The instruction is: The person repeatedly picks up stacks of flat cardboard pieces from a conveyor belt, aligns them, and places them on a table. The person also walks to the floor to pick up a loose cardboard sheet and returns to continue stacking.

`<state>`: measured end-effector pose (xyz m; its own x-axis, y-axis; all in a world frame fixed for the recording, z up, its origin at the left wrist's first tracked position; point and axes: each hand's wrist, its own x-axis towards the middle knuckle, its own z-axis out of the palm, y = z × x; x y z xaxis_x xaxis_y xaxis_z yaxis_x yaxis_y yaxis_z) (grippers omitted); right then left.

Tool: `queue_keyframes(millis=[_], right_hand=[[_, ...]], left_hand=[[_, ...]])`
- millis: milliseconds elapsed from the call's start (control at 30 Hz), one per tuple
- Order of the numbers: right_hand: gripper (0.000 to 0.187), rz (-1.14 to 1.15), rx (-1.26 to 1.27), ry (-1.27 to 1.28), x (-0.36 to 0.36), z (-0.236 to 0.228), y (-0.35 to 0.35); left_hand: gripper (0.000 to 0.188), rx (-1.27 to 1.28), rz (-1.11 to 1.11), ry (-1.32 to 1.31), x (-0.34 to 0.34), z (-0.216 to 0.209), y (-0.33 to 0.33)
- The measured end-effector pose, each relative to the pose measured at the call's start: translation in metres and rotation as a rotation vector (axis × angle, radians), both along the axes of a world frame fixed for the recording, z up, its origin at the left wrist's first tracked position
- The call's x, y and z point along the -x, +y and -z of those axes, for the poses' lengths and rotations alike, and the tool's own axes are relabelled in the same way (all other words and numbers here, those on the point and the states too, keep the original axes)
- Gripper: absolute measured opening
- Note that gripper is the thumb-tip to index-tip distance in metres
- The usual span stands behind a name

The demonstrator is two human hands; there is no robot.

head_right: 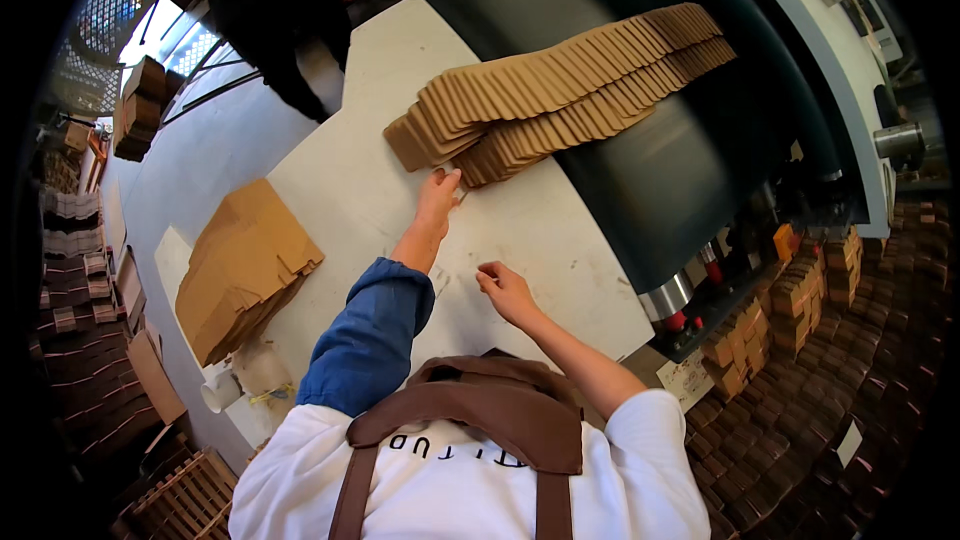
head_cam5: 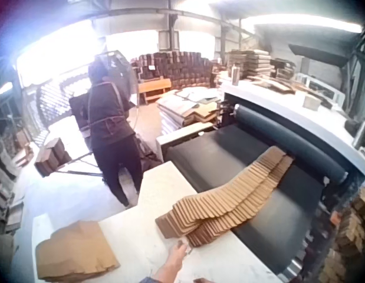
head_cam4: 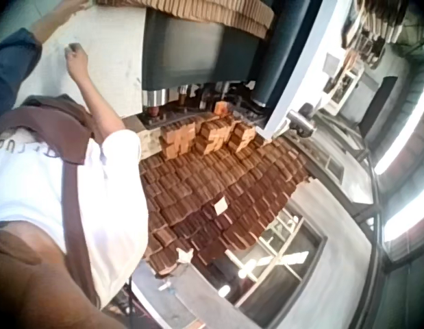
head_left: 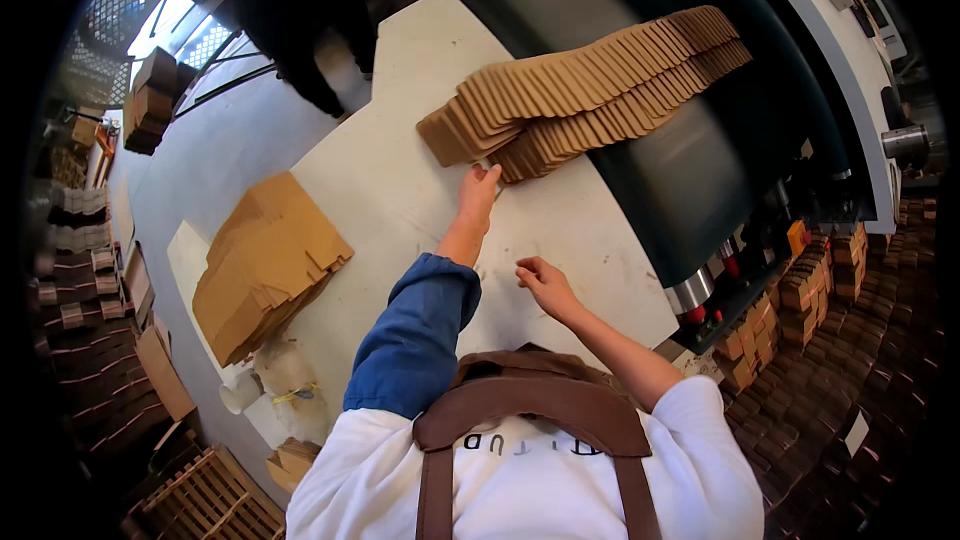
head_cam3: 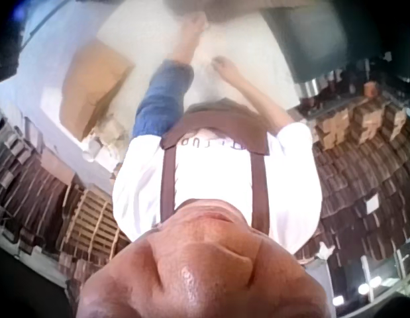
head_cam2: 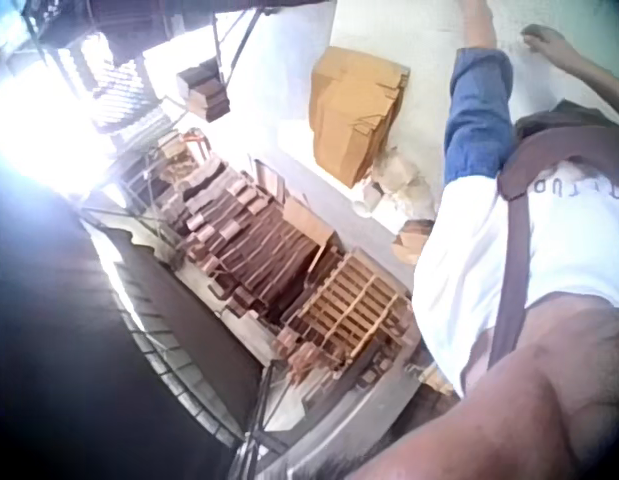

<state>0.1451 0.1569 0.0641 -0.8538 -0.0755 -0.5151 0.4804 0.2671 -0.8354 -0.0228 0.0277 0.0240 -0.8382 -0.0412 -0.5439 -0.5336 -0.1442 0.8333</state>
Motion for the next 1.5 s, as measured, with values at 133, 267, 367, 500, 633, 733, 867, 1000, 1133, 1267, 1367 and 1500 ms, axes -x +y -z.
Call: queue_keyframes(millis=[133,267,367,500,633,733,867,1000,1133,1267,1367,1500], right_hand=[[0.034,0.162,0.097,-0.048,-0.01,0.012,0.06],[0.035,0.204,0.111,-0.045,-0.002,0.015,0.092],[0.036,0.222,0.15,-0.037,0.012,0.001,0.096],[0.035,0.215,0.15,-0.002,0.028,0.012,0.099],[0.032,0.184,0.048,0.195,0.06,-0.017,0.112],[0.031,0.136,-0.28,0.648,0.105,-0.046,0.138],[0.041,0.167,-0.634,1.034,0.186,-0.097,0.184],[0.056,0.178,-0.868,0.935,0.259,-0.099,0.229],[0.067,0.147,-0.908,0.629,0.309,-0.08,0.273],[0.074,0.132,-0.888,0.505,0.317,-0.057,0.302],[0.076,0.138,-0.892,0.502,0.316,-0.05,0.301],[0.075,0.147,-0.898,0.51,0.312,-0.046,0.291]], left_hand=[[0.039,-0.074,-0.175,0.012,0.021,0.008,0.03],[0.04,-0.34,-0.272,-0.218,0.03,-0.021,0.036],[0.053,-0.388,-0.2,-0.144,0.032,-0.024,0.038],[0.053,-0.646,-0.158,-0.151,0.043,-0.005,0.04],[0.054,-0.588,-0.017,-0.097,0.048,-0.011,0.043],[0.055,-0.51,0.029,-0.036,0.053,-0.018,0.047],[0.055,-0.499,0.059,-0.009,0.057,-0.043,0.072],[0.055,-0.544,0.078,-0.035,0.076,-0.048,0.122],[0.051,-0.572,0.149,-0.048,0.103,-0.043,0.188],[0.047,-0.592,0.168,-0.075,0.113,-0.032,0.221],[0.047,-0.591,0.141,-0.086,0.109,-0.024,0.22],[0.046,-0.562,0.118,-0.104,0.104,-0.022,0.214]])
